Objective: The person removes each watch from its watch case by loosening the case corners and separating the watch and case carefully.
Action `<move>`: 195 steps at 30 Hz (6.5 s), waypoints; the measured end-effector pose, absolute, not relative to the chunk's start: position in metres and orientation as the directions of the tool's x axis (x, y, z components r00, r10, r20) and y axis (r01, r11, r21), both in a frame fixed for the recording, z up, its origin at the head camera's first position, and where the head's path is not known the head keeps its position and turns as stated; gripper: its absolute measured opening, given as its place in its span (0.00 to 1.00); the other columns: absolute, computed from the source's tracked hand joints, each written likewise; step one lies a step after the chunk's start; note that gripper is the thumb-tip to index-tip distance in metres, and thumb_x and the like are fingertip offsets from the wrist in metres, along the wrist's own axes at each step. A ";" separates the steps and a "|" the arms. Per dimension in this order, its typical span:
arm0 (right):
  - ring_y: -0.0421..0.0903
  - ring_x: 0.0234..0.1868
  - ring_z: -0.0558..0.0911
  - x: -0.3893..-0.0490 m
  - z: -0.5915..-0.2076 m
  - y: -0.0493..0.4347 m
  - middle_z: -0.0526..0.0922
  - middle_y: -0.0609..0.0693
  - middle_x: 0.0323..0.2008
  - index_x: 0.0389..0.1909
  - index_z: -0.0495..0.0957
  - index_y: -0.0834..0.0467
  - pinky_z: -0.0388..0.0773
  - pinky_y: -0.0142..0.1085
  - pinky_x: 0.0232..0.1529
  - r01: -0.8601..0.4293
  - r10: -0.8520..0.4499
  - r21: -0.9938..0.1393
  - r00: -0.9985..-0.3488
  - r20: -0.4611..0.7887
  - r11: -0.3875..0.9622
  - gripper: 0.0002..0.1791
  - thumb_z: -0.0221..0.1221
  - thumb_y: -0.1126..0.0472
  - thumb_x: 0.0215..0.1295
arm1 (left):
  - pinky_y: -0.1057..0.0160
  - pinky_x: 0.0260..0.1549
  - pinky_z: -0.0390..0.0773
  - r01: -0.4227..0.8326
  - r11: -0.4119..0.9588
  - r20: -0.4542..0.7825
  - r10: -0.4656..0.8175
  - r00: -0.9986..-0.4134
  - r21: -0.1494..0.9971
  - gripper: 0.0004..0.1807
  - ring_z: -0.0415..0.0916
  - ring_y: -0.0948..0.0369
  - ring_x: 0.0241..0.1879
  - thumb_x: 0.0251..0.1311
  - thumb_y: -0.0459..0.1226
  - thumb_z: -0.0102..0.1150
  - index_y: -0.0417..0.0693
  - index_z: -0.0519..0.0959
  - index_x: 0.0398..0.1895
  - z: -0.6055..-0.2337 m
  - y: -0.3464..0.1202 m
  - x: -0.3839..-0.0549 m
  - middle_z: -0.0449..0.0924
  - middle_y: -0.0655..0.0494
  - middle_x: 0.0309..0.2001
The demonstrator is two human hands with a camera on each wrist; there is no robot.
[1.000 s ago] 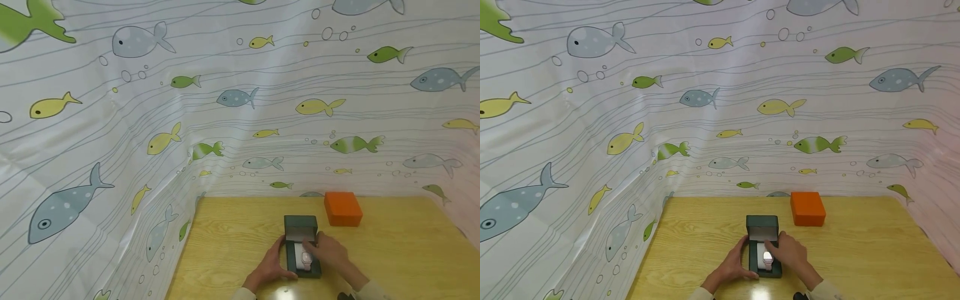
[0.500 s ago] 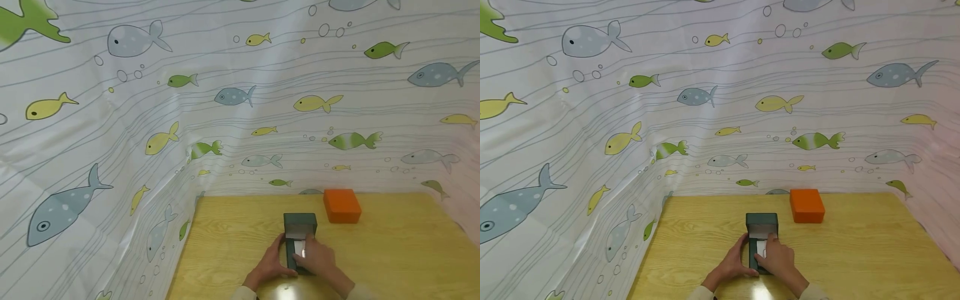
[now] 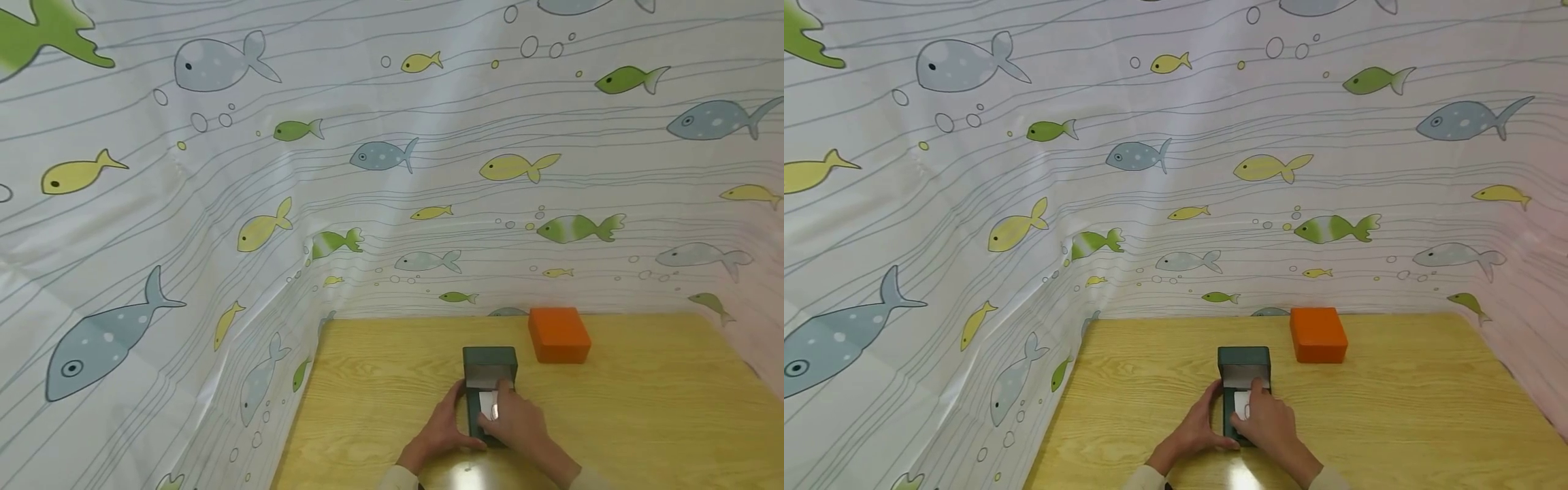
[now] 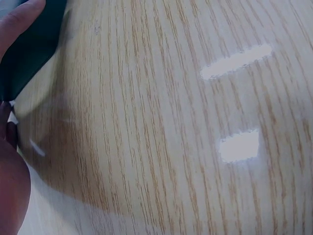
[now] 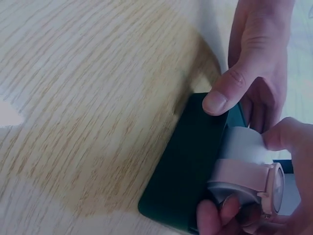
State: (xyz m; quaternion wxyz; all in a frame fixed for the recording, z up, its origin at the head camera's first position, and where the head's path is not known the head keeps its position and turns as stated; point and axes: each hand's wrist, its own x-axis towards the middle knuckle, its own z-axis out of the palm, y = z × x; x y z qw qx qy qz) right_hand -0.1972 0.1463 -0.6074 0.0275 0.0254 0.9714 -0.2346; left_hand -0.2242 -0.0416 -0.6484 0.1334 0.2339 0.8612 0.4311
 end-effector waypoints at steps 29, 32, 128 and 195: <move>0.39 0.27 0.72 -0.192 -0.605 0.155 0.78 0.48 0.32 0.59 0.69 0.59 0.67 0.31 0.24 -0.040 -0.002 -0.667 -0.998 0.058 0.744 0.37 0.72 0.48 0.52 | 0.72 0.43 0.73 0.281 0.310 0.183 0.308 -0.933 0.908 0.13 0.75 0.69 0.48 0.76 0.45 0.53 0.51 0.80 0.55 -0.637 -0.039 -0.227 0.83 0.52 0.51; 0.38 0.26 0.71 -0.191 -0.604 0.153 0.78 0.47 0.31 0.59 0.69 0.60 0.67 0.30 0.23 -0.064 -0.013 -0.668 -0.997 0.080 0.742 0.38 0.73 0.49 0.50 | 0.74 0.37 0.74 0.290 0.291 0.189 0.330 -0.925 0.912 0.12 0.78 0.72 0.42 0.75 0.46 0.54 0.54 0.81 0.55 -0.635 -0.033 -0.225 0.86 0.50 0.46; 0.35 0.26 0.74 -0.170 -0.649 0.200 0.86 0.59 0.48 0.52 0.75 0.58 0.70 0.34 0.28 0.075 0.369 -0.745 -0.899 0.237 0.663 0.17 0.64 0.61 0.64 | 0.65 0.49 0.67 0.518 0.461 0.341 0.414 -0.844 0.721 0.42 0.72 0.63 0.55 0.46 0.48 0.81 0.56 0.74 0.67 -0.641 -0.010 -0.211 0.77 0.52 0.62; 0.52 0.52 0.82 -0.162 -0.655 0.193 0.81 0.62 0.54 0.59 0.72 0.66 0.79 0.51 0.52 0.094 0.128 -0.706 -0.992 -0.005 0.702 0.26 0.65 0.65 0.60 | 0.62 0.44 0.53 0.604 0.637 0.382 0.467 -0.797 0.480 0.44 0.65 0.52 0.69 0.42 0.53 0.81 0.58 0.75 0.66 -0.660 -0.023 -0.208 0.71 0.51 0.69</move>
